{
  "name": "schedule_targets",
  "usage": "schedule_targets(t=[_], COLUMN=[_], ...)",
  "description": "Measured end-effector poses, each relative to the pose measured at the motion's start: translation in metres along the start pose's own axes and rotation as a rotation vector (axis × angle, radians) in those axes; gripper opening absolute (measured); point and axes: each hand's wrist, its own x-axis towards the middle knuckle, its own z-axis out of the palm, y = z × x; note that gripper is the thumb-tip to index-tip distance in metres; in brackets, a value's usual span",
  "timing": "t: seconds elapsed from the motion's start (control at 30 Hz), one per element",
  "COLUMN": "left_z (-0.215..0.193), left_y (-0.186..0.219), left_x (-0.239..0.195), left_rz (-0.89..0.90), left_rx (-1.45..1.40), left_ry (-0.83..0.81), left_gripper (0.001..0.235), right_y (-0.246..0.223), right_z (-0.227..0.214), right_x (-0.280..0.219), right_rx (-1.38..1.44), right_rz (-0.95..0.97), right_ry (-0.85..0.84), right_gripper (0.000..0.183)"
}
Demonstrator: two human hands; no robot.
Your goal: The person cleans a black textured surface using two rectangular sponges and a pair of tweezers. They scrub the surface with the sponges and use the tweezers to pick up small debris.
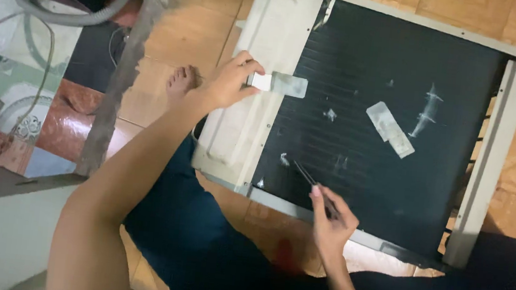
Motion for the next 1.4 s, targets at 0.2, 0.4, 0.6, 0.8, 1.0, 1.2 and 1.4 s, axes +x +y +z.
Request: schedule_targets(t=[0.2,0.4,0.6,0.8,1.0,1.2,1.4], left_z=[-0.018,-0.013,-0.022,-0.018,-0.025,-0.02,-0.024], left_y=[0.016,0.013,0.02,0.014,0.024,0.018,0.022], left_x=[-0.002,-0.005,-0.006,-0.008,-0.004,-0.006,-0.005], left_rz=[-0.035,-0.057,-0.03,0.034,-0.056,-0.012,-0.055], left_rx=[0.003,0.018,0.017,-0.042,0.021,-0.028,-0.023], left_ry=[-0.04,-0.036,-0.04,0.03,-0.046,0.004,-0.032], left_gripper=[0.042,0.042,0.039,0.035,0.036,0.033,0.033], right_y=[0.002,0.006,-0.001,-0.007,-0.003,-0.008,-0.001], right_z=[0.001,-0.002,-0.002,0.0,0.0,0.005,0.0], right_x=[-0.007,-0.004,-0.005,-0.006,-0.003,-0.001,0.0], right_rx=[-0.311,-0.312,-0.407,-0.389,-0.398,-0.385,-0.379], right_rz=[-0.303,-0.447,-0.384,-0.436,-0.397,-0.315,-0.278], right_ry=[-0.068,-0.117,-0.186,-0.197,-0.262,-0.307,-0.311], right_gripper=[0.014,0.007,0.017,0.018,0.022,0.024,0.025])
